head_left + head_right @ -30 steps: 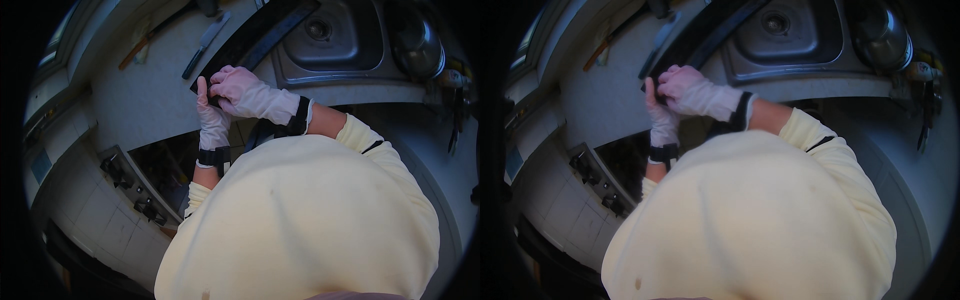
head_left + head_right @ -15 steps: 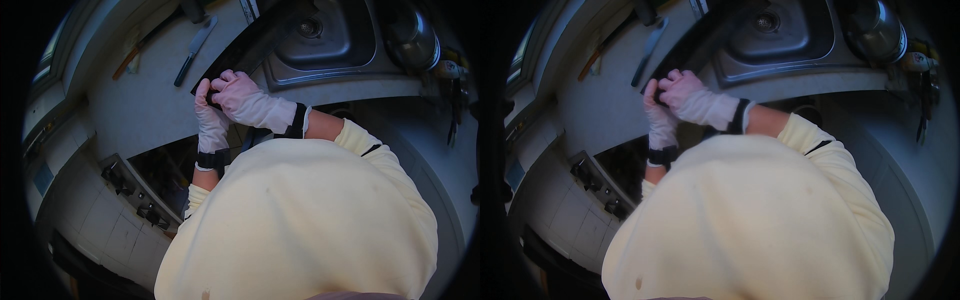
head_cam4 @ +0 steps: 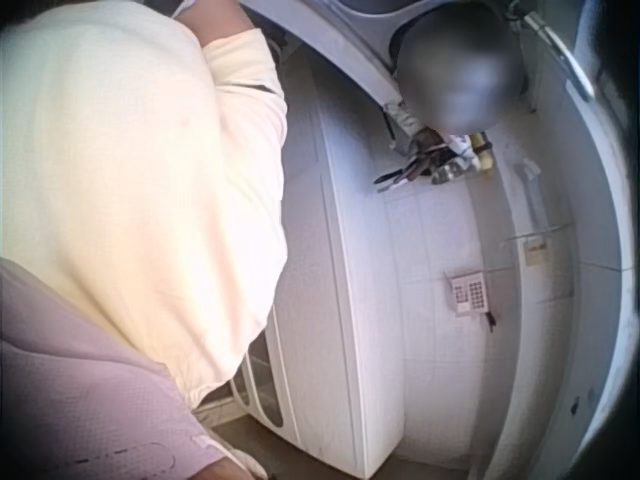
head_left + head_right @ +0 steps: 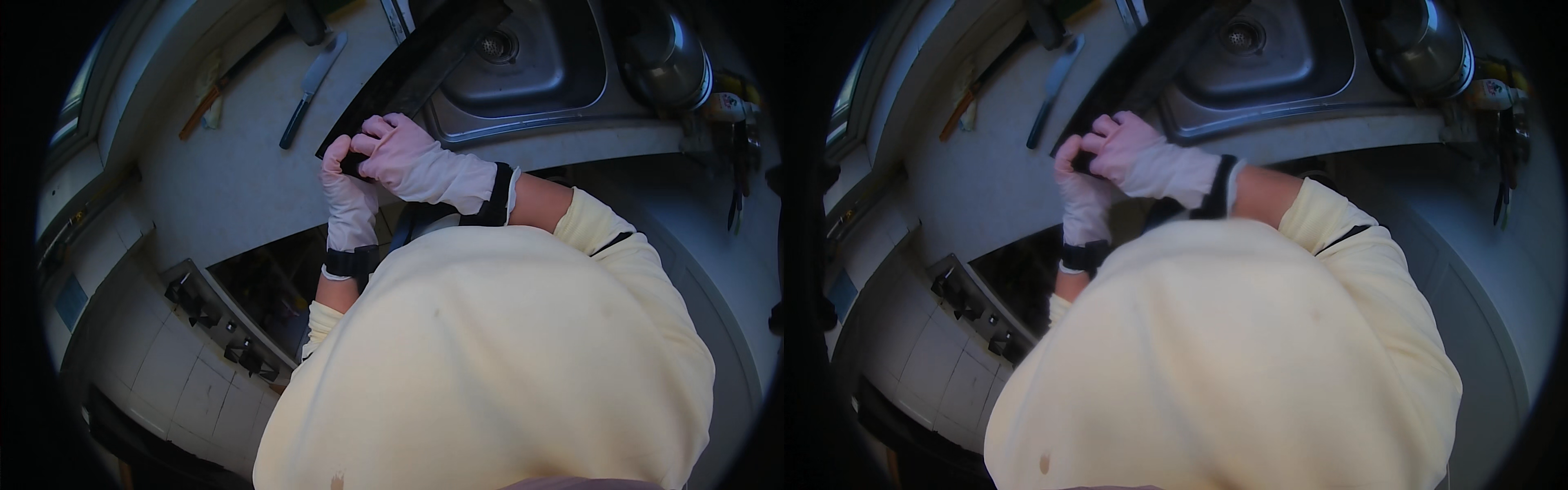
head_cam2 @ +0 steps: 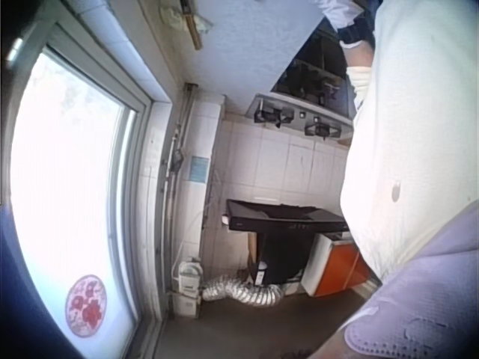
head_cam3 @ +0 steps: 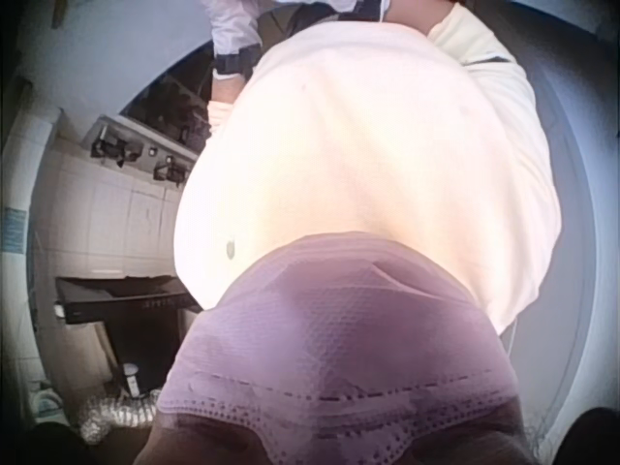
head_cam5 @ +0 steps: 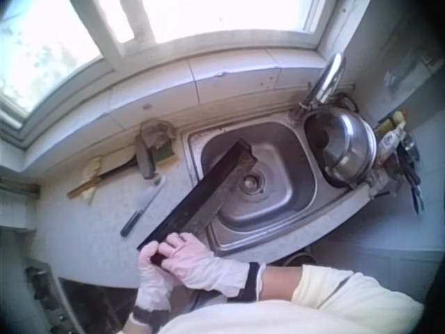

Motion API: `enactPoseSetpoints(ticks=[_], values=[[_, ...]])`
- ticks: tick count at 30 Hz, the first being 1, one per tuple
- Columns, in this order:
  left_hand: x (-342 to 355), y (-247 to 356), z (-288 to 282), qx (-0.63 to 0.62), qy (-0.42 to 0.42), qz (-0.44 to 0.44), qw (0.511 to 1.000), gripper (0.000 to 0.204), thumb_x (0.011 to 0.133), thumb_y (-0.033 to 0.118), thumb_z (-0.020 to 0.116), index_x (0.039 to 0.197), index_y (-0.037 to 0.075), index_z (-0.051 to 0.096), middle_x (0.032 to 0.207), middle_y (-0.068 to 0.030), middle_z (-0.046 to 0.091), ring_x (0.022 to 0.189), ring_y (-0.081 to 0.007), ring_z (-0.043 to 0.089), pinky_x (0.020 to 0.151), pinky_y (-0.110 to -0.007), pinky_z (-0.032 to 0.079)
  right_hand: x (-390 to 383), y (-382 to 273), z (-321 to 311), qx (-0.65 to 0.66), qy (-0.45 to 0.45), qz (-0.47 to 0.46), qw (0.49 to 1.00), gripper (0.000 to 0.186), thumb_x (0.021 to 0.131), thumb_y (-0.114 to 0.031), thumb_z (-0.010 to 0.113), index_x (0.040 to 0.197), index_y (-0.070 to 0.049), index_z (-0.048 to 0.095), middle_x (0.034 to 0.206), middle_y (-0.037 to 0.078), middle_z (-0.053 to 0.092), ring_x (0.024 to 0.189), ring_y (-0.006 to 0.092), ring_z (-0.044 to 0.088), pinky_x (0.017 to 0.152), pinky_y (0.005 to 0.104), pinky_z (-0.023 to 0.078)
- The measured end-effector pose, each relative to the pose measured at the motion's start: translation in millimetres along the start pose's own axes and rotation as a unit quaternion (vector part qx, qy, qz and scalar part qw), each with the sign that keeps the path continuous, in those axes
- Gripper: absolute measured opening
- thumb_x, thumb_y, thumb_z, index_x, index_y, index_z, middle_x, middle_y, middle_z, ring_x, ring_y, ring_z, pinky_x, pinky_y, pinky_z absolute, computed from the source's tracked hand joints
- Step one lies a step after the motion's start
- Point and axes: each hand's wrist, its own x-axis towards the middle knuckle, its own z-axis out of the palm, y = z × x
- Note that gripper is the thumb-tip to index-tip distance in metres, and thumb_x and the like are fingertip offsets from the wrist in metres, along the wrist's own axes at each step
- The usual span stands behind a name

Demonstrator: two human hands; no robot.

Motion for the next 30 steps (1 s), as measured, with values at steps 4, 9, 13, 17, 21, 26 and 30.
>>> enactPoseSetpoints(ticks=[4,9,13,17,21,26,30], values=[[-11,2,4,0.018,0.015,-0.024,0.999,0.047,0.092,0.045,0.076,0.128,0.015,0.07,0.116,-0.0052,0.077,0.107,-0.0246,0.071,0.095,-0.049,0.058,-5,21,-4,-0.051,0.014,0.074,0.996,0.021,0.089,-0.024,0.082,0.11,-0.022,0.086,0.138,0.002,0.068,0.133,0.0264,0.057,0.112,0.0453,0.05],[-5,1,18,-0.005,0.121,-0.042,0.992,0.052,0.093,0.052,0.075,0.129,0.015,0.068,0.114,-0.0082,0.075,0.115,-0.0264,0.069,0.104,-0.055,0.055,2,19,4,0.047,0.013,-0.009,0.999,0.036,0.093,-0.022,0.082,0.129,-0.019,0.08,0.14,0.004,0.067,0.129,0.03,0.061,0.107,0.0423,0.058],[-6,3,20,-0.005,0.078,-0.05,0.996,0.042,0.095,0.054,0.073,0.118,0.018,0.073,0.11,-0.0055,0.074,0.109,-0.0253,0.068,0.102,-0.048,0.052,5,1,7,-0.021,0.042,-0.004,0.999,0.043,0.081,-0.032,0.086,0.123,-0.022,0.083,0.129,0.002,0.067,0.121,0.0272,0.061,0.102,0.0427,0.056],[-11,3,20,-0.016,-0.018,-0.028,0.999,0.04,0.099,0.051,0.069,0.123,0.02,0.072,0.114,-0.0017,0.075,0.116,-0.0242,0.069,0.105,-0.05,0.055,2,-10,-7,-0.032,-0.054,0.07,0.996,0.039,0.085,-0.034,0.087,0.123,-0.025,0.084,0.14,0.003,0.064,0.13,0.0284,0.057,0.106,0.0441,0.053],[-2,3,22,-0.046,0.049,-0.083,0.994,0.042,0.1,0.052,0.069,0.132,0.024,0.072,0.124,-0.0057,0.076,0.115,-0.0247,0.072,0.098,-0.056,0.058,-2,0,-19,0.041,-0.069,0.031,0.996,0.032,0.094,-0.027,0.08,0.127,-0.026,0.083,0.155,0.005,0.06,0.142,0.0318,0.054,0.114,0.0463,0.05],[-14,6,22,0.015,0.018,-0.043,0.999,0.047,0.1,0.052,0.069,0.141,0.029,0.067,0.146,-0.0078,0.069,0.133,-0.0332,0.067,0.088,-0.057,0.066,-10,40,-22,-0.053,-0.06,0.166,0.983,0.037,0.099,-0.03,0.076,0.136,-0.032,0.079,0.157,0.004,0.06,0.144,0.0328,0.054,0.116,0.0472,0.047],[-24,4,34,0.008,0.011,-0.051,0.999,0.052,0.097,0.054,0.071,0.141,0.026,0.067,0.146,-0.0048,0.069,0.133,-0.0331,0.066,0.09,-0.059,0.066,-15,51,-19,0.019,0.067,0.261,0.963,0.032,0.1,-0.021,0.074,0.13,-0.025,0.082,0.145,0.008,0.069,0.136,0.0328,0.062,0.114,0.0447,0.053]])
